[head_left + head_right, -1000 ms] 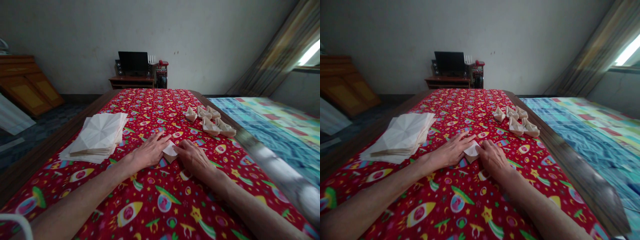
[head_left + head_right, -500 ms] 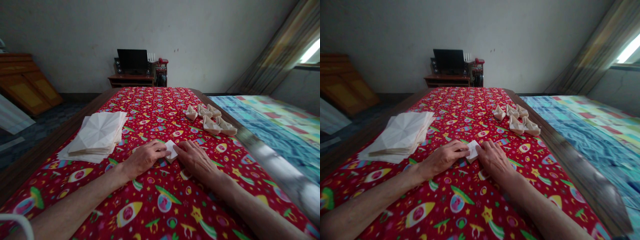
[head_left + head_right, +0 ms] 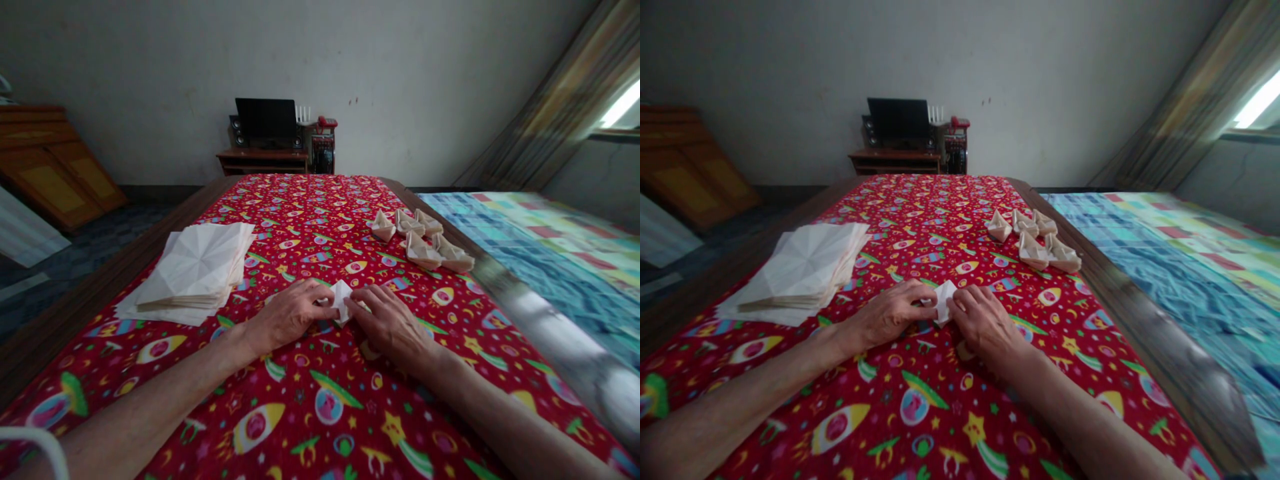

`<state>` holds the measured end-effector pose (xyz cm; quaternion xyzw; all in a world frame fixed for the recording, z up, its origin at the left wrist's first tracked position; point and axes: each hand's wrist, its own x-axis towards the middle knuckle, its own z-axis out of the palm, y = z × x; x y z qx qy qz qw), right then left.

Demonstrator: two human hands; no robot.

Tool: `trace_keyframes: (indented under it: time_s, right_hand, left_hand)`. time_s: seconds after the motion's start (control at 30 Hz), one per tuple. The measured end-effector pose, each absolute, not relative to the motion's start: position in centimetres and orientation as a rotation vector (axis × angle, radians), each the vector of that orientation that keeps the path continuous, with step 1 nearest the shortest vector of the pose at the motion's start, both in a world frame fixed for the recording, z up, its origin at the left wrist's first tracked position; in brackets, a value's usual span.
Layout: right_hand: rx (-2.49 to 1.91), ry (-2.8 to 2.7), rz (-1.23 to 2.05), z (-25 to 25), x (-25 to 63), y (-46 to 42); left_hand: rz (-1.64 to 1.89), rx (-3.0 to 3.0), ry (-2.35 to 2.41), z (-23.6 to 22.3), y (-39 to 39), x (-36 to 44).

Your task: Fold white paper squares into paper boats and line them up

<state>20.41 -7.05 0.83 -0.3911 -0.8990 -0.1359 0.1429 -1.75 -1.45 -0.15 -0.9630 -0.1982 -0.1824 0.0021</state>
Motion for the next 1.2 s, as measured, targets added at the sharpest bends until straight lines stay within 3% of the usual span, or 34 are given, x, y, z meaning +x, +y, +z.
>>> trace_keyframes:
  time_s: [0.4,0.63,0.77,0.87,1.03,1.2]
  right_hand:
    - [-1.026,-2.633,-0.365,0.6,20.8,-6.7]
    - [-1.016,-2.642,-0.332,0.2,20.9,-6.6]
    - [-1.011,-2.641,-0.312,0.4,20.9,-6.6]
    - [-1.024,-2.609,-0.216,0.4,20.9,-6.5]
    - [-1.050,-2.383,0.061,-0.4,20.9,-6.0]
    - [-1.308,-2.193,0.210,-0.5,20.5,-5.9]
  left_hand:
    - [-0.551,-3.242,-0.547,0.4,-1.3,-2.6]
    - [-0.722,-3.414,-0.533,0.6,-1.0,-2.7]
    - [-1.018,-3.526,-0.716,0.6,-0.8,-2.9]
    - [-1.174,-3.429,-0.959,0.3,-0.9,-2.8]
    - [-1.116,-3.301,-0.974,-0.3,-1.0,-1.8]
    - [-1.203,-3.171,-1.111,-0.9,-0.9,-1.0]
